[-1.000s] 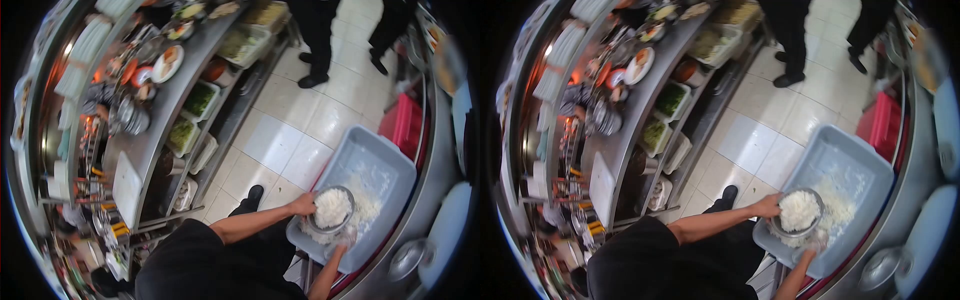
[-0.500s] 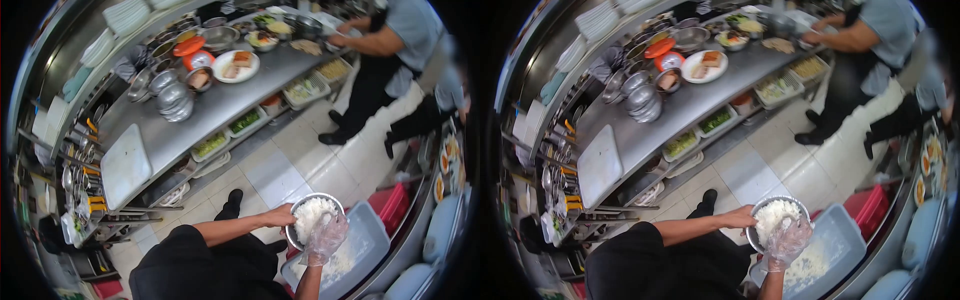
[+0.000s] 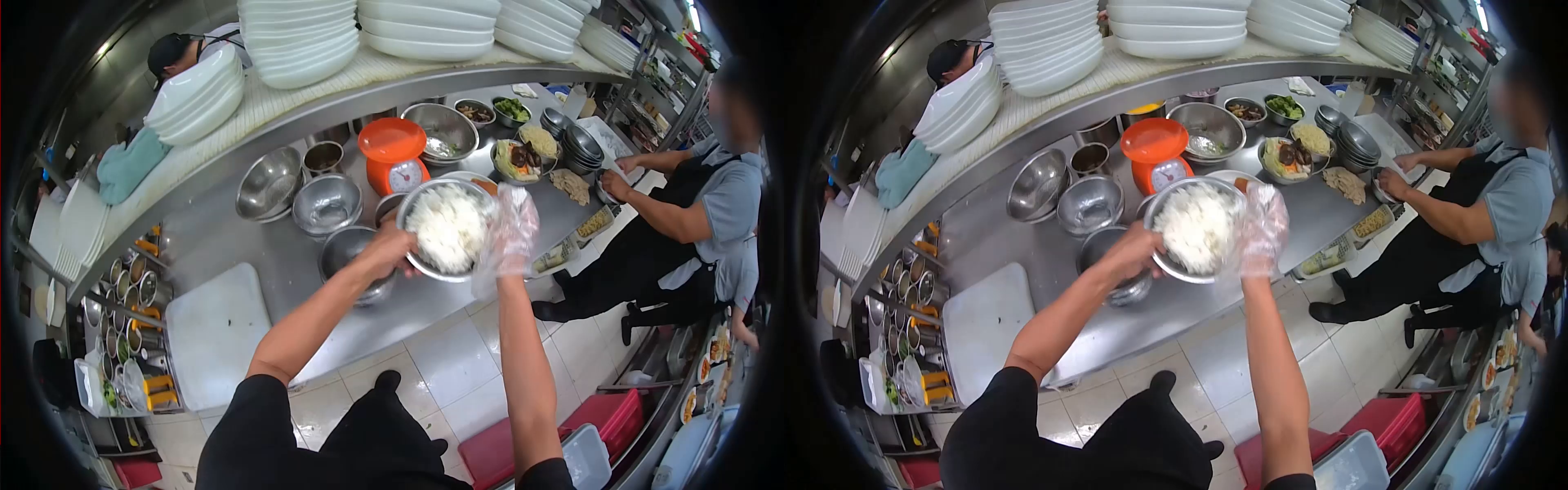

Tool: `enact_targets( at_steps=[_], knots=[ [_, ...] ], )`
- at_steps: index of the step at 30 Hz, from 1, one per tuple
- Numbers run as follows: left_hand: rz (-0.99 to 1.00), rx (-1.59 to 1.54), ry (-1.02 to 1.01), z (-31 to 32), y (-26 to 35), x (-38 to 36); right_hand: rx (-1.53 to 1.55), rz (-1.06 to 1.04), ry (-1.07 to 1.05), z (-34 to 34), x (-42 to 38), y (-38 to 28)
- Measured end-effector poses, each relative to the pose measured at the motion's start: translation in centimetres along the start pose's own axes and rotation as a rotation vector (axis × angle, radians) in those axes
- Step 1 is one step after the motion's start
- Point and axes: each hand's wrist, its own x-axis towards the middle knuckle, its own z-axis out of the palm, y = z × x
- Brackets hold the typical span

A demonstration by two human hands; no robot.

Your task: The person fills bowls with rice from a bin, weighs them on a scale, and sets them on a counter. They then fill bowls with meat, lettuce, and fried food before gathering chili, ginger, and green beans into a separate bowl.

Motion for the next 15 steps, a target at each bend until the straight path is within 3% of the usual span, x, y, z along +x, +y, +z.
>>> enact_targets(
  at_steps=[2,4,9,11,15],
  knots=[
    [-0.020,-0.025,0.023,-3.3,0.6,2.8,-0.091,-0.049,0.065,3.9,2.8,-0.1],
    [-0.049,-0.089,0.072,-6.0,1.9,4.6,0.446,0.495,0.264,7.8,3.6,-3.6],
    [0.006,-0.176,0.137,-11.1,3.6,10.5,0.658,0.428,0.231,8.8,3.4,-2.7],
    [0.015,-0.187,0.131,-12.4,4.0,12.7,0.778,0.529,0.213,8.2,1.2,-4.1],
    [0.030,-0.196,0.112,-14.1,3.7,16.6,0.661,0.455,0.158,3.8,-3.3,-1.6]
  ],
)
